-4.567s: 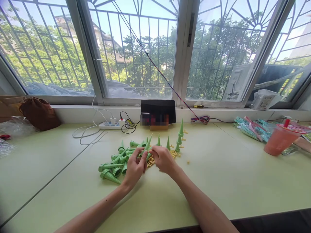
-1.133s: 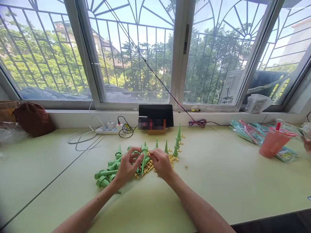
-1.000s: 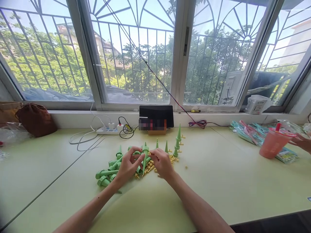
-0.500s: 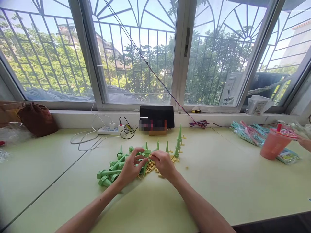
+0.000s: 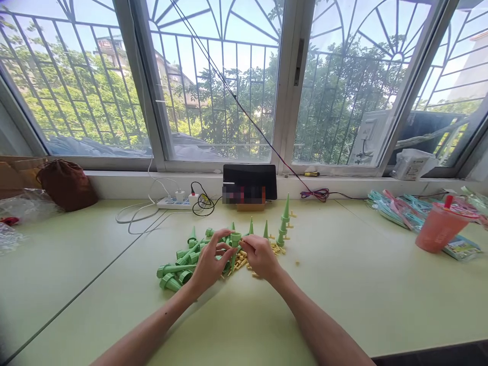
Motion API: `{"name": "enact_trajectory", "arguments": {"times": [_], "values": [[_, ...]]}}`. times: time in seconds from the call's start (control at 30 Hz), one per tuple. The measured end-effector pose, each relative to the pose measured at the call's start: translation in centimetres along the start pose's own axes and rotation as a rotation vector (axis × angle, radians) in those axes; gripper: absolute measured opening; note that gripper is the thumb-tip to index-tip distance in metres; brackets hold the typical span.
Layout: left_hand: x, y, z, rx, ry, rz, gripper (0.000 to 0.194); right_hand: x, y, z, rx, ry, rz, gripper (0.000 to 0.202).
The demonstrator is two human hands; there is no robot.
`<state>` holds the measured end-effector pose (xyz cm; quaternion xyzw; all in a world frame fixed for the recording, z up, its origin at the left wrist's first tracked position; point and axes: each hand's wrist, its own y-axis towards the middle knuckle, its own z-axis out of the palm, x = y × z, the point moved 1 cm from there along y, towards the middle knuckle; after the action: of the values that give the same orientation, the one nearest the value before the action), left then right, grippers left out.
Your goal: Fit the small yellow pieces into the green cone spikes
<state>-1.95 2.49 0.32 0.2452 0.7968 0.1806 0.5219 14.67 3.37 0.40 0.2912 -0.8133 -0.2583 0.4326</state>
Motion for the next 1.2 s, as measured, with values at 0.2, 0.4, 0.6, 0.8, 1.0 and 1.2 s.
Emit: {"name": "enact_trajectory", "arguments": {"times": [0.2,0.4,0.6,0.8,1.0,1.2], "values": [[0.0,0.1,0.1,0.001,0.045,-0.006,0.037,0.4,0.1,-0.2,0.023,0.2,0.183,0.039],[0.1,0.1,0.4,0.02,0.111,0.048,0.036,0.2,-0.1,-0.1,0.049,0.373,0.285,0.039],[0.5,-0.1,0.5,0.012,0.126,0.06,0.036,0.0,-0.1,-0.1,0.067,0.436,0.309,0.04],[0.8,-0.3,0.8,0.013,0.108,0.025,0.034,0.2,0.0,-0.1,0.085,0.429,0.303,0.038],[0.1,-0.4,0.8,0.008,0.014,-0.047,0.031,0.4,-0.1,0.2,0.081,0.453,0.309,0.031],[-0.5,-0.7,0.9,0.023,0.015,-0.031,0.034,0.8,-0.1,-0.2,0.066,0.417,0.28,0.031]]}}
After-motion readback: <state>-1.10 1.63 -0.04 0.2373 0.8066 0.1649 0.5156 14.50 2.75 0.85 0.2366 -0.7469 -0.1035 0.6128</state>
